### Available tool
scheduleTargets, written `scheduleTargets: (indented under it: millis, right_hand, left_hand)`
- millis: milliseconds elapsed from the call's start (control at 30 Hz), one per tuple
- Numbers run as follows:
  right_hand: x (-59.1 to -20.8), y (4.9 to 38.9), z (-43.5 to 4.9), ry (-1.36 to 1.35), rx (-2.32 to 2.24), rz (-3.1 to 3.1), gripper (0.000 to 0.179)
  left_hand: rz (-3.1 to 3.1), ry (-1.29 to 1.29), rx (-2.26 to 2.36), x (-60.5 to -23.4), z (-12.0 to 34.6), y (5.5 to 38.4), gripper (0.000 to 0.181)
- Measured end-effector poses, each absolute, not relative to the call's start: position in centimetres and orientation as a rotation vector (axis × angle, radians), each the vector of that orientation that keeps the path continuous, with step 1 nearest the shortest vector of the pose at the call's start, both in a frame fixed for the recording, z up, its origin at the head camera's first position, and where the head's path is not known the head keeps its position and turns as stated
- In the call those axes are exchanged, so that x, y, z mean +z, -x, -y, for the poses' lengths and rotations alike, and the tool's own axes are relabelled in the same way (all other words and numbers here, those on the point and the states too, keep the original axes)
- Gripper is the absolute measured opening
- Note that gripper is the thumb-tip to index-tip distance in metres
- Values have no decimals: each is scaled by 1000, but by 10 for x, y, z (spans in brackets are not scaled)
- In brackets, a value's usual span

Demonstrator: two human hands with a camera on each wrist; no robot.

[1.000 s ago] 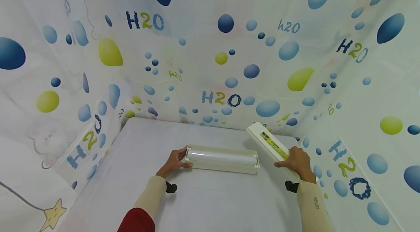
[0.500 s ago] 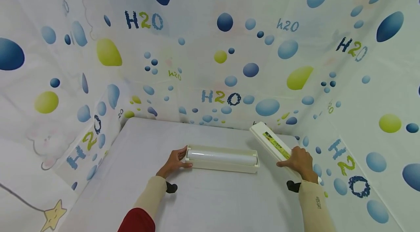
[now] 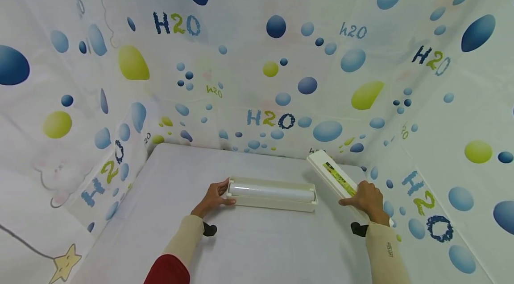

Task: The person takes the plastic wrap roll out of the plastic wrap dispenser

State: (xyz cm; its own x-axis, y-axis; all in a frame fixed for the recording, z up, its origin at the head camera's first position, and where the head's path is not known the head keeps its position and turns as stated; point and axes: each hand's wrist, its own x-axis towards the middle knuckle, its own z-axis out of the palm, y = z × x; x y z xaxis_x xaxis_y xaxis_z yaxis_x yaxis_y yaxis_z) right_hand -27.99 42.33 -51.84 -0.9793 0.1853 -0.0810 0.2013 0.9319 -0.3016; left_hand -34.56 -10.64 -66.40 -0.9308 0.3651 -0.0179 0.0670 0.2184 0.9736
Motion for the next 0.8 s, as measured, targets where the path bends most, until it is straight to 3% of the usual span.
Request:
scheduleTargets:
  millis: [800]
  right_hand:
    - [-522, 267, -428, -422, -567, -2977, 84]
  left_hand:
    - [-2254, -372, 1765, -660, 105, 343, 99]
